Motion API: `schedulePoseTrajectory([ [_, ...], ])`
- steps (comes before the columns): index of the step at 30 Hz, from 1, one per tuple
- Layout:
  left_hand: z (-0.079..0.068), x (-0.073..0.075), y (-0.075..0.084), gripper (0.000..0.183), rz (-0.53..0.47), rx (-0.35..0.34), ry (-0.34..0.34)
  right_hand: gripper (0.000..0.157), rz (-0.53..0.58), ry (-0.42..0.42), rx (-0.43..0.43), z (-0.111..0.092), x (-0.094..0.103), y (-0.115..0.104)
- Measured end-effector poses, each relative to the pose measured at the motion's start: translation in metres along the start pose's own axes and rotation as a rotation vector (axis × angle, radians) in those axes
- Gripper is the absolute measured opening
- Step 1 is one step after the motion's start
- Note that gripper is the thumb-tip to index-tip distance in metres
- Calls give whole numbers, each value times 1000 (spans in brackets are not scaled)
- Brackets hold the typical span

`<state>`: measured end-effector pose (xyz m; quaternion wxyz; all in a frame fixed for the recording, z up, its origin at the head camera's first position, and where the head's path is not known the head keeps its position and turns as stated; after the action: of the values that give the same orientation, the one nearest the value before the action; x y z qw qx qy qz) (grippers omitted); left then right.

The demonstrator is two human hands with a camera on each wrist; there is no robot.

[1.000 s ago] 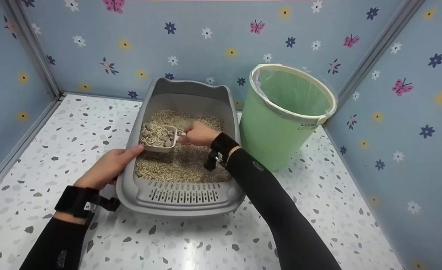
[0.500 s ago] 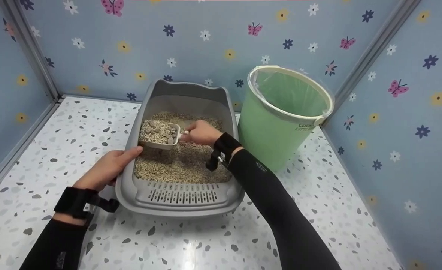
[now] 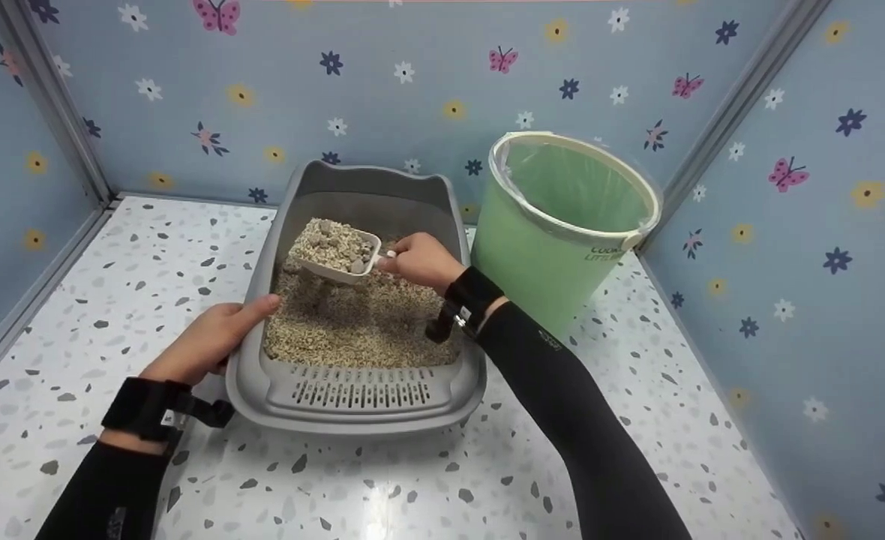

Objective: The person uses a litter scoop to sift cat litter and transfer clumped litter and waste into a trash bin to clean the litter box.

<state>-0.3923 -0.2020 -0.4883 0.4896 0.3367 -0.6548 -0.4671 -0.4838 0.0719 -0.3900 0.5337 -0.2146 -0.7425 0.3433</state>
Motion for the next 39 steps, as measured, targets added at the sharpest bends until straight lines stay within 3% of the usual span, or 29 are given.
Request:
schedulePoseTrajectory([
  [11, -1, -1, 0, 81, -2, -9, -2, 54, 43, 64, 75, -27, 16, -5],
  [17, -1, 0, -1, 82, 7, -12, 6, 49, 72, 94, 121, -43, 23, -12],
  [27, -2, 1, 1, 84, 5, -9, 10, 48, 9, 191, 135, -72, 42, -9],
  [39, -1, 1, -2, 84, 2, 10, -1, 41, -6, 210, 99, -104, 50, 14],
])
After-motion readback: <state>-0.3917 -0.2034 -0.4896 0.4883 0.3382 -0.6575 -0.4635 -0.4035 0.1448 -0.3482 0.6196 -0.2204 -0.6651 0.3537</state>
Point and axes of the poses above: each hand's wrist, its own z-axis towards the middle knuckle, its own x-axis out of the back of the hand, y = z × x, the point moved 10 cm from there along z, towards the middle knuckle, and after that the axes turned 9 degrees about -x, right-handed, at the moved point
